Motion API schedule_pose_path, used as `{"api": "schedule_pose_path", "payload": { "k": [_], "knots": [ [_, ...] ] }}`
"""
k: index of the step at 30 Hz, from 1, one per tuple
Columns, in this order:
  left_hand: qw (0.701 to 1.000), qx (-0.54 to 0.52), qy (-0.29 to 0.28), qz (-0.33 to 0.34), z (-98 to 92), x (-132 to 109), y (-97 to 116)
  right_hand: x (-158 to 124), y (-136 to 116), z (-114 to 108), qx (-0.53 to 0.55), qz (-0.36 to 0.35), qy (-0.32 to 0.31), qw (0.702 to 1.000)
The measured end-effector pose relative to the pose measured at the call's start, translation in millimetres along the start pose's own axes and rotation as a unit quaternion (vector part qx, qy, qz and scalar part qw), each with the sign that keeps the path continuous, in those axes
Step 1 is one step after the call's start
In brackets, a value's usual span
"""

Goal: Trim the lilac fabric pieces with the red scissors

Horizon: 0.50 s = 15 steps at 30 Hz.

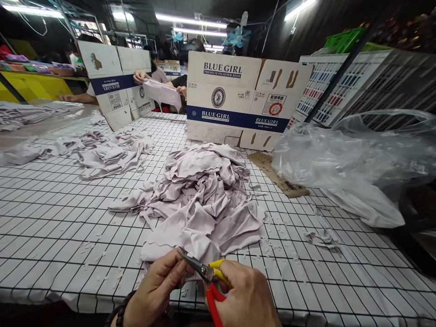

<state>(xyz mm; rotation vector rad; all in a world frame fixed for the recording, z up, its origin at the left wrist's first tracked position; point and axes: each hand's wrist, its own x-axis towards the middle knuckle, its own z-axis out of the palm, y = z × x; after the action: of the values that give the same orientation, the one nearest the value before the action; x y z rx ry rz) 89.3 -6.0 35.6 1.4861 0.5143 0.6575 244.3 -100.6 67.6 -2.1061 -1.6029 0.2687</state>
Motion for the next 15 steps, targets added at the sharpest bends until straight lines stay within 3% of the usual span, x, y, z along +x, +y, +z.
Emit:
{"api": "schedule_pose_path", "payload": {
  "k": [4,9,12,15],
  "knots": [
    [0.997,-0.066,0.003,-0.04,-1.5,-0.6,-0.2,1.6,8.8,3.0,0.157,0.055,-0.015,0.986],
    [0.989,-0.14,0.014,-0.034,-20.5,-4.9,2.9,20.9,36.5,-4.2,0.312,0.153,0.029,0.937],
    [0.991,-0.127,0.03,0.004,-37.3,-8.7,9.9,45.1,38.3,-5.6,0.356,0.148,0.047,0.922],
    [0.993,-0.109,0.035,0.028,-49.3,-14.6,22.5,77.5,23.4,1.1,0.378,0.093,-0.02,0.921]
  ]
}}
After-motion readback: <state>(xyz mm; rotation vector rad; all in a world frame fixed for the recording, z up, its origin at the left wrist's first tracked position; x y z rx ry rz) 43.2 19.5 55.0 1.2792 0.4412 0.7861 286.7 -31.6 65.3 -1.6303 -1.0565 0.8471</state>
